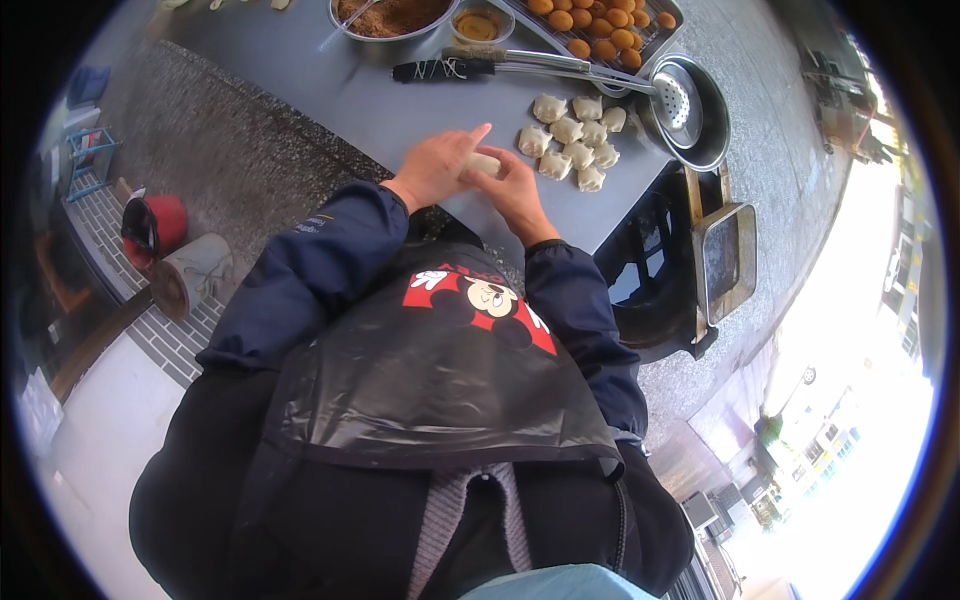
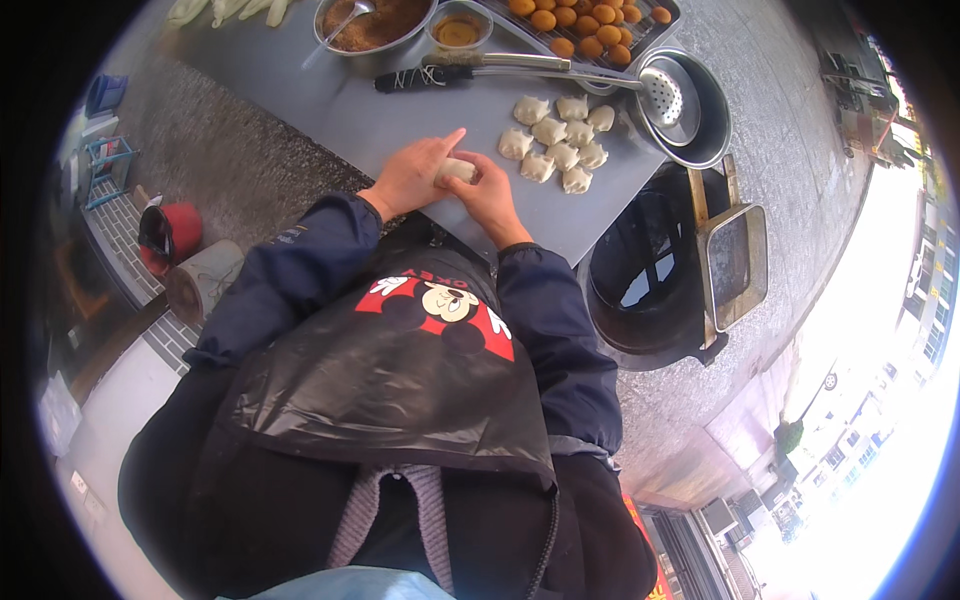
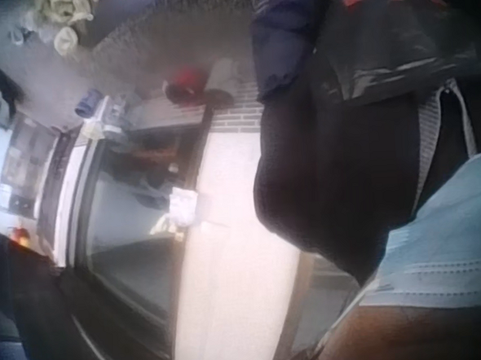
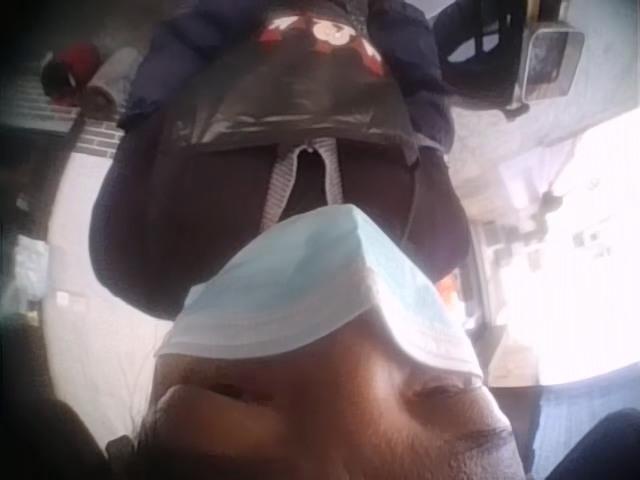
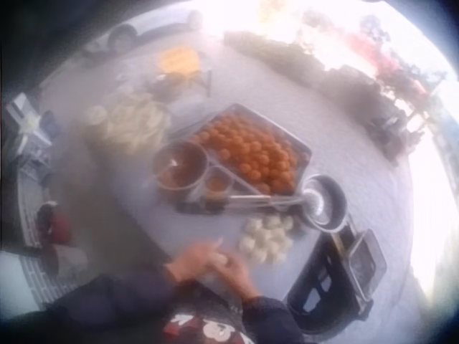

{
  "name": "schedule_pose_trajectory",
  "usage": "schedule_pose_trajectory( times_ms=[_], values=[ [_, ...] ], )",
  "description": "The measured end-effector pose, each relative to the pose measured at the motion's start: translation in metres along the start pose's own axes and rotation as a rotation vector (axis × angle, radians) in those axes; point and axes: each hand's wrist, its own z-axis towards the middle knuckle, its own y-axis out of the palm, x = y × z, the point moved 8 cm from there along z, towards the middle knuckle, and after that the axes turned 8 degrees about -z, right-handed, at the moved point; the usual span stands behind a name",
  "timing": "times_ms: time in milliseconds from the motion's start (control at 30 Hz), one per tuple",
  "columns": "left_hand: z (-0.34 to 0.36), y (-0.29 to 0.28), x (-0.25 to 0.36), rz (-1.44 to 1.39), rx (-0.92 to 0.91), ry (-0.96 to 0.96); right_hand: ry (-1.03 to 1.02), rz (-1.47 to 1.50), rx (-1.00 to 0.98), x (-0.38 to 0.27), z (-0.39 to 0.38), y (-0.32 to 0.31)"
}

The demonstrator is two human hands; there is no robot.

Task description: The person kneads a lump of dough on a metal table, rolls it into a long cylinder, and tears off small pieces. The pieces are placed on the table next to a tray of fried balls and a deep fryer.

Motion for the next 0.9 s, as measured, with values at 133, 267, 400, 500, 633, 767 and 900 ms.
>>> schedule_pose_trajectory(
  times_ms=[133,267,400,500,633,767,900],
  values=[
    [0.0,0.009,0.0,0.096,-0.044,-0.048,0.029,-0.101,0.056,0.009,0.001,-0.004],
    [0.004,0.019,-0.001,0.222,-0.102,-0.118,-0.07,-0.145,0.156,-0.007,-0.006,-0.009],
    [0.013,0.026,-0.006,0.276,-0.218,-0.214,0.055,0.054,0.138,-0.02,-0.02,-0.013],
    [0.016,0.021,-0.02,0.225,-0.248,-0.354,0.11,0.389,-0.114,-0.026,-0.035,0.001],
    [0.015,0.0,-0.019,0.142,-0.059,-0.21,-0.518,-0.647,0.583,-0.071,-0.063,-0.046],
    [-0.003,-0.006,-0.027,0.165,-0.033,-0.245,-0.565,-1.092,0.364,-0.052,-0.053,-0.019],
    [-0.005,0.0,-0.007,-0.04,-0.072,-0.056,-0.347,-0.438,0.296,-0.033,-0.036,-0.025]
  ],
)
